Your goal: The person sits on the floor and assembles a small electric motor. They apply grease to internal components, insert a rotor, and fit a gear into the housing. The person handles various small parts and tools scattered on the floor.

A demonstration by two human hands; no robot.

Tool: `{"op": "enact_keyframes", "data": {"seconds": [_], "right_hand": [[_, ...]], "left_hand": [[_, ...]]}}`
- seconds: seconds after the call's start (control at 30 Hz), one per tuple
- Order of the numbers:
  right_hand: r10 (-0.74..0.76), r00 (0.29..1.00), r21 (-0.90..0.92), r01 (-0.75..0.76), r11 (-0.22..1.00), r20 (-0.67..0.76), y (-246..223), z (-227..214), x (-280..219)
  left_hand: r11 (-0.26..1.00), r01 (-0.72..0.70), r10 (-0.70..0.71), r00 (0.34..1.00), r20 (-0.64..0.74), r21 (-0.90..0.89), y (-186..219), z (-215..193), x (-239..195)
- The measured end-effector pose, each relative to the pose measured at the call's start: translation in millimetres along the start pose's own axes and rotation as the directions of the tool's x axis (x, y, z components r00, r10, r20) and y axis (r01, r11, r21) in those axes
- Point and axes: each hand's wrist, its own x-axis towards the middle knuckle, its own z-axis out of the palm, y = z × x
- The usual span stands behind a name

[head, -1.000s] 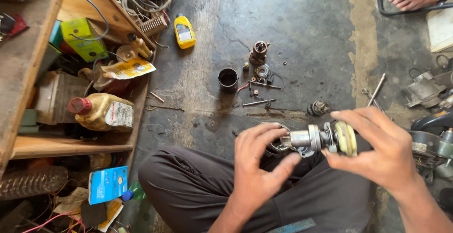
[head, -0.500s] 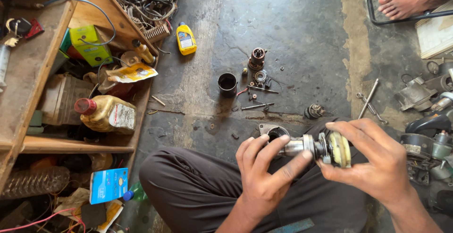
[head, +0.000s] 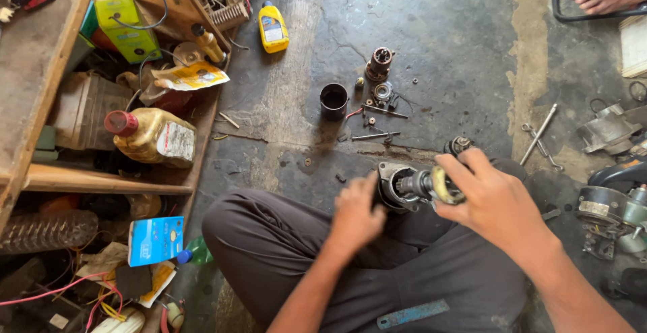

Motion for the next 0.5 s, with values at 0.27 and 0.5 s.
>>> {"op": "enact_keyframes", "data": {"seconds": [0.27,0.5], "right_hand": [[-0.041,0.975,-0.107,0.066,0.992,0.219,-11.9,19.7,28.5],[-0.054,0.956,-0.077,0.079,0.994,0.287,-12.2,24.0,31.6]], "left_hand": [[0.963,-0.089,0.054,0.989,-0.140,-0.253,-10.4,13.5,-9.3],[0.952,-0.127,0.083,0.983,-0.165,-0.278,5.3,6.1,-9.2]]}}
